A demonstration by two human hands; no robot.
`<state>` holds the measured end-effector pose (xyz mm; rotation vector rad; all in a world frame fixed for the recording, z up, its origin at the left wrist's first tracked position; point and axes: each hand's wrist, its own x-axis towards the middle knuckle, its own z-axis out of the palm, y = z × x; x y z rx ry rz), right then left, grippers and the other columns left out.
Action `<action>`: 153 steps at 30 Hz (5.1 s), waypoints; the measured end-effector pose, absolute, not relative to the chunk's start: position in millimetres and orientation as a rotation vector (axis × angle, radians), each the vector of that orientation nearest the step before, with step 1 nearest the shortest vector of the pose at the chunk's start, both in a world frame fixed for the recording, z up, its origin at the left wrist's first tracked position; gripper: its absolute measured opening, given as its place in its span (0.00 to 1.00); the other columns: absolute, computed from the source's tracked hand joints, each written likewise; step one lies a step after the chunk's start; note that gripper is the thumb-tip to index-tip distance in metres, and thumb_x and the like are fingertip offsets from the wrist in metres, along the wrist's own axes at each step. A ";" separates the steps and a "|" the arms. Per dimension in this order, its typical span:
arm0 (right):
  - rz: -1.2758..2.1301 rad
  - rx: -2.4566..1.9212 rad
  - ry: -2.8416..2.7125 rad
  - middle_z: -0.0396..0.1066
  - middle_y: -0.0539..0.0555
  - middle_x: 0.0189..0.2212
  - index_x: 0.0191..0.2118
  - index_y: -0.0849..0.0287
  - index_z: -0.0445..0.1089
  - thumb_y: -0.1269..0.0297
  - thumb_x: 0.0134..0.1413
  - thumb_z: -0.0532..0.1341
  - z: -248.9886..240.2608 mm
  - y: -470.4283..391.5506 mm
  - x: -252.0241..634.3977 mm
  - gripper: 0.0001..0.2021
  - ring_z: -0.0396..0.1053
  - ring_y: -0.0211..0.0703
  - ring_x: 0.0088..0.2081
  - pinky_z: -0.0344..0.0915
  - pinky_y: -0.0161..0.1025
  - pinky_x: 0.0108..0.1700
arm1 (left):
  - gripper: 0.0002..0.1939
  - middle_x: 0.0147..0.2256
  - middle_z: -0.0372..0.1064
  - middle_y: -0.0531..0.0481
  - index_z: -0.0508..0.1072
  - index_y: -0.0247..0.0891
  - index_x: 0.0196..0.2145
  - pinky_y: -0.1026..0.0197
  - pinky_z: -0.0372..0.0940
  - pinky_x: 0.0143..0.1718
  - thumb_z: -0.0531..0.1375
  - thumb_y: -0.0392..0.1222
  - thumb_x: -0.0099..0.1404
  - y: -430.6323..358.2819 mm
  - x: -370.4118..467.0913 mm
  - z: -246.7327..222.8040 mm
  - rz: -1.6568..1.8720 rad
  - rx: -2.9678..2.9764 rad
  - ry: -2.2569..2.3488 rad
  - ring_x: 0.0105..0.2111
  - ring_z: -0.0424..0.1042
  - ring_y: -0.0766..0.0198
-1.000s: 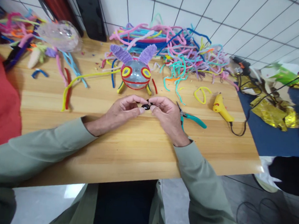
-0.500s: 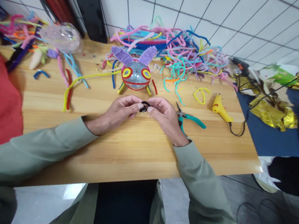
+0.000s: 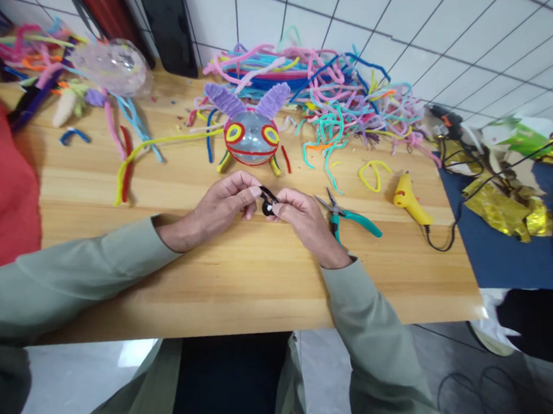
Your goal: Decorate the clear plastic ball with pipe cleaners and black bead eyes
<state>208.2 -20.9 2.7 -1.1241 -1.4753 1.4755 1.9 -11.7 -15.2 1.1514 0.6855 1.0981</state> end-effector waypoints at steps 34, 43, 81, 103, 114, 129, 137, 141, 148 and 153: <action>1.048 -1.227 -1.674 0.65 0.47 0.27 0.30 0.53 0.65 0.58 0.61 0.67 7.5 -25.5 203.5 0.12 0.63 0.42 0.32 0.61 0.42 0.37 | 0.16 0.22 0.67 0.60 0.74 0.37 0.34 0.69 0.55 0.17 0.75 0.47 0.58 -16.0 2.2 3.9 0.850 0.862 0.726 0.17 0.63 0.74; 1.030 -1.225 -1.692 0.74 0.50 0.35 0.39 0.52 0.73 0.60 0.60 0.70 8.8 -28.6 198.2 0.07 0.70 0.45 0.39 0.67 0.44 0.44 | 0.15 0.25 0.69 0.57 0.72 0.38 0.34 0.68 0.62 0.23 0.74 0.44 0.60 -17.4 1.6 -2.6 0.885 0.883 0.686 0.20 0.66 0.73; 1.358 -1.124 -1.336 0.79 0.49 0.30 0.38 0.53 0.79 0.44 0.53 0.77 5.3 -23.9 194.4 0.19 0.71 0.40 0.31 0.70 0.40 0.37 | 0.25 0.30 0.74 0.53 0.75 0.38 0.36 0.66 0.59 0.23 0.72 0.64 0.64 -18.1 5.4 -5.7 1.156 1.102 0.725 0.22 0.62 0.73; 1.126 -1.273 -1.482 0.72 0.49 0.22 0.24 0.54 0.74 0.43 0.60 0.72 14.5 -29.7 196.1 0.22 0.65 0.39 0.26 0.65 0.40 0.33 | 0.19 0.33 0.74 0.54 0.79 0.38 0.40 0.66 0.59 0.25 0.73 0.56 0.63 -16.5 5.0 -17.0 1.087 1.123 0.711 0.25 0.62 0.72; 1.235 -1.115 -1.423 0.82 0.50 0.36 0.43 0.52 0.84 0.43 0.57 0.74 3.8 -23.4 198.4 0.18 0.75 0.43 0.38 0.73 0.41 0.43 | 0.17 0.29 0.66 0.55 0.74 0.37 0.34 0.65 0.58 0.28 0.69 0.54 0.67 -20.0 1.8 1.4 0.905 1.272 0.662 0.25 0.59 0.71; 1.220 -1.023 -1.563 0.80 0.49 0.58 0.47 0.45 0.83 0.63 0.62 0.66 -0.4 -18.4 206.2 0.11 0.71 0.51 0.66 0.67 0.50 0.68 | 0.21 0.30 0.68 0.53 0.74 0.37 0.35 0.64 0.58 0.28 0.67 0.60 0.69 -18.0 0.4 -2.8 0.885 1.269 0.633 0.25 0.61 0.70; 1.220 -1.064 -1.546 0.78 0.49 0.35 0.42 0.52 0.76 0.51 0.64 0.70 -1.7 -16.0 205.5 0.11 0.74 0.41 0.36 0.73 0.40 0.41 | 0.19 0.26 0.66 0.56 0.72 0.38 0.33 0.64 0.57 0.26 0.68 0.57 0.66 -16.5 1.7 -5.9 0.919 1.209 0.668 0.23 0.60 0.71; 1.075 -1.074 -1.553 0.77 0.49 0.35 0.41 0.52 0.75 0.49 0.63 0.71 0.7 -16.5 204.7 0.13 0.74 0.42 0.37 0.74 0.42 0.43 | 0.18 0.23 0.62 0.59 0.71 0.39 0.34 0.65 0.55 0.23 0.67 0.56 0.67 -15.8 3.6 -8.0 0.978 1.116 0.715 0.21 0.59 0.70; 0.846 -1.085 -1.608 0.77 0.49 0.36 0.41 0.52 0.75 0.54 0.66 0.70 -1.9 -18.8 204.3 0.09 0.74 0.42 0.38 0.72 0.42 0.42 | 0.16 0.36 0.76 0.52 0.77 0.38 0.42 0.63 0.65 0.34 0.72 0.52 0.66 -16.3 2.7 -10.3 1.160 1.344 0.809 0.31 0.68 0.68; 0.779 -1.091 -1.669 0.79 0.48 0.37 0.42 0.52 0.77 0.64 0.66 0.68 -4.0 -22.4 204.3 0.01 0.76 0.42 0.39 0.71 0.43 0.45 | 0.11 0.36 0.79 0.49 0.81 0.38 0.42 0.62 0.64 0.34 0.69 0.48 0.69 -16.2 2.1 -16.4 1.223 1.513 0.895 0.31 0.69 0.66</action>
